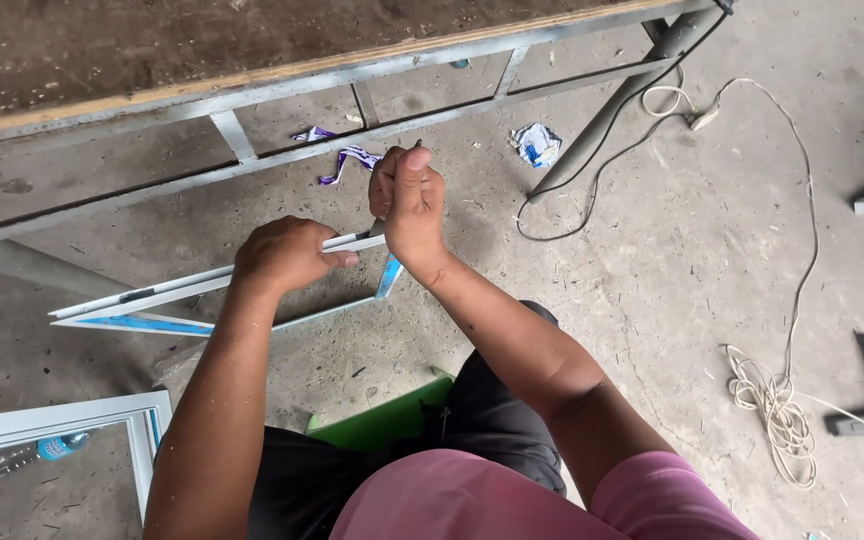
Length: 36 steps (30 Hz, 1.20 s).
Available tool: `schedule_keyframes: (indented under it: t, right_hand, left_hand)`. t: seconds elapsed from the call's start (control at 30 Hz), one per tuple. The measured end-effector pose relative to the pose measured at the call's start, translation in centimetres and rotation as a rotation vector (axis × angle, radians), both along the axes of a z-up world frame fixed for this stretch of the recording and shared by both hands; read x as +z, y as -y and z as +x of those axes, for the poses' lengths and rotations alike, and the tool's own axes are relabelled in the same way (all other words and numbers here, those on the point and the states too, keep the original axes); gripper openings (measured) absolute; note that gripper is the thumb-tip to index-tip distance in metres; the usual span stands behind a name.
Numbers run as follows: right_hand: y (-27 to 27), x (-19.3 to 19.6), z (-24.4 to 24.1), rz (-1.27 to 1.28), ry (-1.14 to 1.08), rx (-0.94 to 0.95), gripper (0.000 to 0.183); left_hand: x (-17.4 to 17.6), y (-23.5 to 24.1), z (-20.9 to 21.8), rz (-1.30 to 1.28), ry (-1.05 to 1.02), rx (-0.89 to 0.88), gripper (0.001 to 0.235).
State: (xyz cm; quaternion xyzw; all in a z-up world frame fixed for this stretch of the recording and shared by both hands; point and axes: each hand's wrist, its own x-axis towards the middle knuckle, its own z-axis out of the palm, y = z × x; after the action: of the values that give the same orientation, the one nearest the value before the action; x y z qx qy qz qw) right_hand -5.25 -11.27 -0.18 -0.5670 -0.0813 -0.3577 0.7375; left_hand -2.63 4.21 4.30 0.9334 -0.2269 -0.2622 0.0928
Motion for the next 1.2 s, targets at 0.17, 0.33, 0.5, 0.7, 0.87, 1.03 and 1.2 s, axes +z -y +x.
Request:
schedule_keyframes:
  t: [0.17,0.33,0.5,0.7,0.87,1.03,1.2]
  right_hand:
    - [0.1,0.1,-0.6,0.079,0.038,-0.017,0.066]
    - [0.9,-0.5,-0.5,0.174,0.098,-0.022,0.068]
    - [1.4,0.2,-0.7,0.181,0.066,-0.017,0.067]
    - [2.1,0.5,-0.3,0.214,0.039,-0.001,0.067]
    - [1.8,-0.9,-0.2,0.200,0.005,0.007,0.068]
    - [1.3,0.2,-0.6,0.186,-0.074,-0.039,0.072]
    - [2.4,1.8,-0.8,0.183,-0.099,-0.031,0.069]
  left_hand:
    - [-0.1,0.0,0.4,0.001,-0.016,0.025,0.036]
    - [1.5,0.3,-0.4,-0.007,-0.014,0.034,0.033]
    - [0.5,0.3,0.0,0.004,0.002,0.008,0.033]
    - [0.0,0.2,0.2,-0.025,0.001,0.007,0.035]
    - [-0.7,0.6,-0.2,-0.026,0.012,-0.001,0.035]
    - [0.4,0.4,-0.8,-0.050,-0.010,0.011,0.033]
    - [-0.8,0.7,-0.4,-0.069,0.023,0.032,0.031]
